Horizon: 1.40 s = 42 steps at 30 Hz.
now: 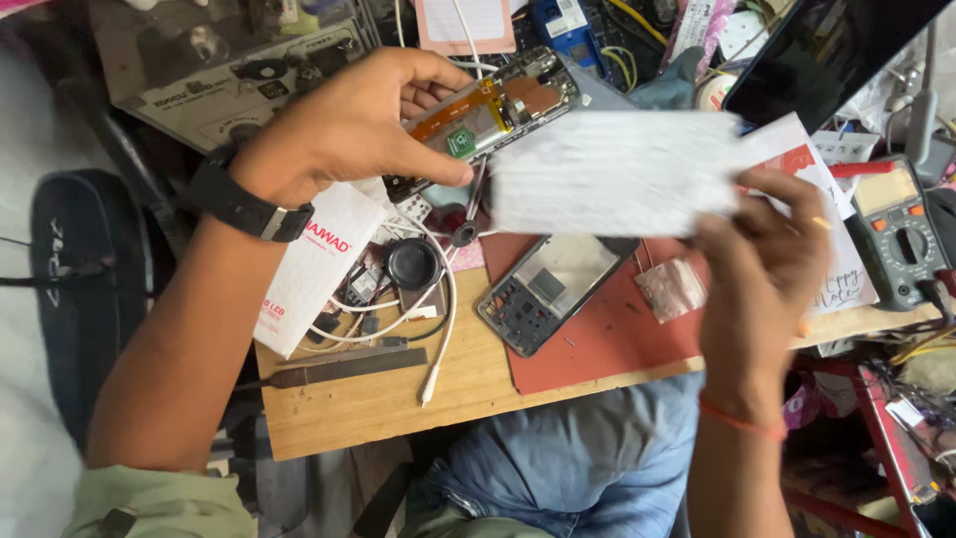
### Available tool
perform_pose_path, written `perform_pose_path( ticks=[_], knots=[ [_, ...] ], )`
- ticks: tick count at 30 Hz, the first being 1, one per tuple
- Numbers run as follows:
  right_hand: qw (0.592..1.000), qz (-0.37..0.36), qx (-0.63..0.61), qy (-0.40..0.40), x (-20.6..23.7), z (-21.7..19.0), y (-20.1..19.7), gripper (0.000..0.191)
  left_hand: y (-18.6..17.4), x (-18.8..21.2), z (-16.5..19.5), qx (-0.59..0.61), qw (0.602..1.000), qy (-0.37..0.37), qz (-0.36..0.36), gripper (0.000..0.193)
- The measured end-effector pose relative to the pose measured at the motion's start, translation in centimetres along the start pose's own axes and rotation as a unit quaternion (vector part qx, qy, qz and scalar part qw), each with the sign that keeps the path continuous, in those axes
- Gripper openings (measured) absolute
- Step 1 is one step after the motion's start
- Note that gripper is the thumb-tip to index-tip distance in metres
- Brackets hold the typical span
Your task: The person removes a protective film from the back of a disassembled smartphone, then peels adhesive strips from the phone frame. They handle the phone chassis and a separate battery assembly, placing the battery aside and continuing to remove adhesive from the frame.
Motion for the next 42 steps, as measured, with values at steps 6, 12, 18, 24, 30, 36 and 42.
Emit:
perform_pose_path(
  ticks=[6,12,18,24,30,36,42],
  knots=[
    [0.988,0.150,-0.004,-0.030,5.5,-3.2,-6.7,0.029,0.4,-0.6,-2.3,-0.027,0.998,-0.005,0.056,0.069],
    [0.979,0.203,-0.014,0.001,9.4,-2.2,-9.8,0.031,1.2,-1.8,-4.0,-0.241,0.958,0.017,0.153,0.079],
    [0.987,0.161,0.000,0.005,10.5,-0.4,-9.2,0.027,2.5,-1.3,-3.0,-0.322,0.929,0.050,0.178,0.077],
    [0.986,0.161,0.045,-0.019,9.6,-0.4,-7.5,0.029,3.8,0.1,0.6,-0.350,0.913,0.089,0.189,0.086],
    [0.985,0.154,0.043,-0.063,7.9,-0.2,-5.5,0.029,5.2,3.5,5.9,-0.221,0.943,0.130,0.212,0.046],
    [0.987,0.138,0.037,-0.071,7.1,0.4,-4.1,0.028,9.3,2.9,7.1,0.029,0.988,0.102,0.110,0.049],
    [0.987,0.135,0.087,-0.011,6.5,0.8,-3.4,0.028,9.4,3.1,6.6,0.039,0.989,0.059,0.129,0.037]
  ],
)
Point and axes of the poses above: each hand's wrist, its own x-axis away from the middle knuckle, its own y-axis out of the palm, z = x × y, the point moved 5 cm from there along -x, towards the middle knuckle, and after that the axes turned 1 degree about -z, right-handed, at the moved point
